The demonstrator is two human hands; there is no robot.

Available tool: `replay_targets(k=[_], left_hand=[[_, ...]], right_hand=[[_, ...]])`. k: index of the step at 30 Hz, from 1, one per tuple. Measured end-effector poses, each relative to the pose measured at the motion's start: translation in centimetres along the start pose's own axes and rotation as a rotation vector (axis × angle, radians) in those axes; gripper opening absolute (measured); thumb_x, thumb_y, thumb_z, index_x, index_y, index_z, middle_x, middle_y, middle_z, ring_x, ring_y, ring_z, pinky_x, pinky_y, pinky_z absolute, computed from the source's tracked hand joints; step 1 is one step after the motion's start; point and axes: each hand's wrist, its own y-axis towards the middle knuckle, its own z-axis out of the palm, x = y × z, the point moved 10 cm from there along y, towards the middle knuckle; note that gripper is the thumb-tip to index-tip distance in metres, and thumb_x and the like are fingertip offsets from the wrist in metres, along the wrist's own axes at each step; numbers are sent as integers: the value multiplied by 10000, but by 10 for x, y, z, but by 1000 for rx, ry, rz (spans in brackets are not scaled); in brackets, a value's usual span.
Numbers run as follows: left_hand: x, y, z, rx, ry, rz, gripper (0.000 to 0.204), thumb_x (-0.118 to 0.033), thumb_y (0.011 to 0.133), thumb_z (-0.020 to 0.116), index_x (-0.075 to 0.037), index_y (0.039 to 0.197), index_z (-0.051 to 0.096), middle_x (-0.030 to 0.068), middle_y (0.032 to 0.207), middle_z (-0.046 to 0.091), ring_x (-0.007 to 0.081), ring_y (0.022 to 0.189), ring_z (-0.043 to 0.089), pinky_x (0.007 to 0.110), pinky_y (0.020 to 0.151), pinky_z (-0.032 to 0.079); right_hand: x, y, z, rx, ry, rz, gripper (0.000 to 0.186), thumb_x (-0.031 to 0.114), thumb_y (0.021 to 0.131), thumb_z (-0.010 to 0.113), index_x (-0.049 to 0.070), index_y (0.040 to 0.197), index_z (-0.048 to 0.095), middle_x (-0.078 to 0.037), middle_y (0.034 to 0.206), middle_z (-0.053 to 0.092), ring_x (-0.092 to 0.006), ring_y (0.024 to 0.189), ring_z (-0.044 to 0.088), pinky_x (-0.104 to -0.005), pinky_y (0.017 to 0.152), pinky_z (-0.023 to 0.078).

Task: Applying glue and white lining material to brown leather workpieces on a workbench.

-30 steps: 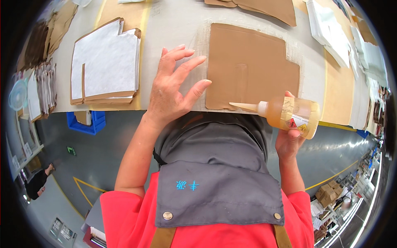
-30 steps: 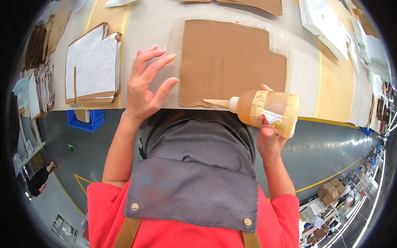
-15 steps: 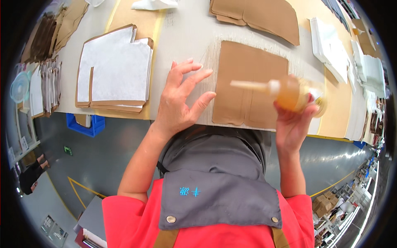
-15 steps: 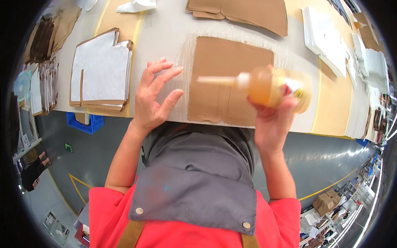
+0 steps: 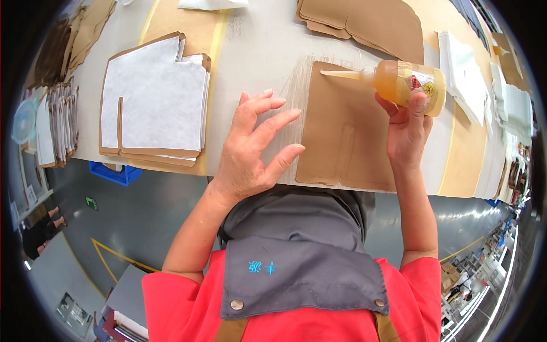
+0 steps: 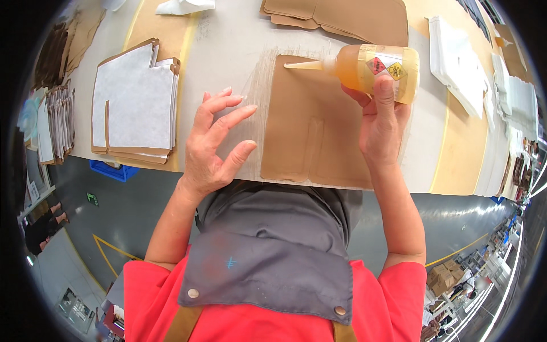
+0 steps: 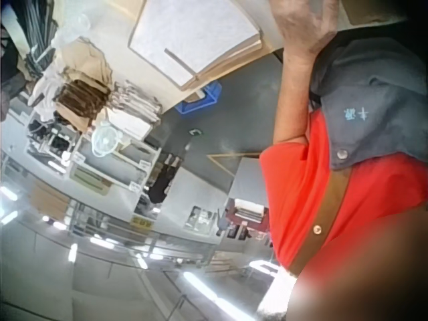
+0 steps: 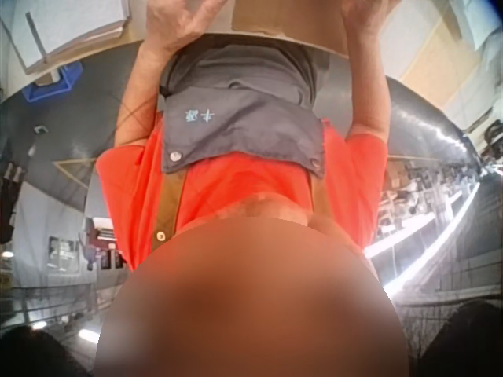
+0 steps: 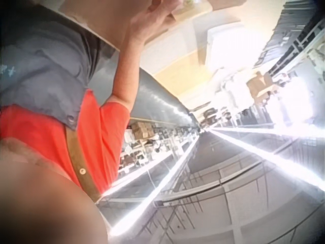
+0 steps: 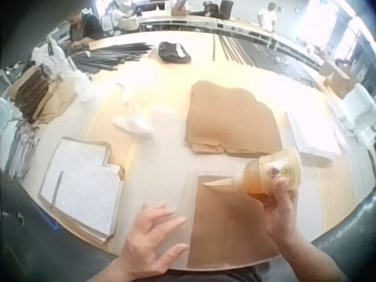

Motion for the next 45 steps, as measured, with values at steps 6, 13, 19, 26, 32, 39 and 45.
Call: replay_targets(k=[6,13,19,26,32,39,45], left_hand=[[-2,0,-1,-14,2,-2,425,-258,813,777,-108,1197,671,111,1226,544,336,1255,491,556,1150,278],[-4,-2,-1,-38,32,25,404,-275,828,766,-95,1180,679,114,1211,550,345,1226,516,557,1145,287],[-4,-1,-2,-54,28,27,363,-253,856,725,-97,1181,689,114,1241,583,361,1251,536,554,1151,274],[-4,2,-1,-78,42,49,353,-251,854,726,-105,1173,693,111,1222,595,350,1245,542,543,1148,287],[-4,-1,-5,-154,37,69,353,-253,841,742,-103,1158,694,127,1199,605,342,1196,560,517,1132,314],[-10,-17,-16,-377,-52,123,319,-269,839,751,-94,1099,686,136,1099,618,335,1062,596,483,1061,403],[-11,-81,-41,-726,-306,-22,177,-82,851,636,-76,1019,691,98,965,628,265,922,632,353,806,514]], right_hand=[[-3,-22,-7,60,-12,48,485,373,986,600,14,1302,518,-97,1221,610,-216,1086,638,-422,867,589],[-1,-62,-10,80,-13,88,610,386,970,621,10,1400,405,-153,1338,556,-261,1165,604,-423,868,580],[3,-91,-6,157,-98,78,802,506,928,626,75,1502,268,-244,1479,415,-307,1294,520,-427,961,540],[9,-113,-14,131,-196,60,1011,586,756,787,-3,1440,331,-241,1392,498,-306,1290,501,-448,1060,424],[32,-121,-23,142,-411,-156,1000,666,731,753,50,1419,372,-235,1385,502,-299,1235,548,-458,1035,445],[43,-84,-87,7,634,72,651,334,901,704,23,1408,439,-191,1446,455,-349,1339,449,-366,905,598],[63,-66,-126,95,995,147,810,107,764,811,-34,1433,376,-196,1476,414,-380,1377,390,-379,907,586]])
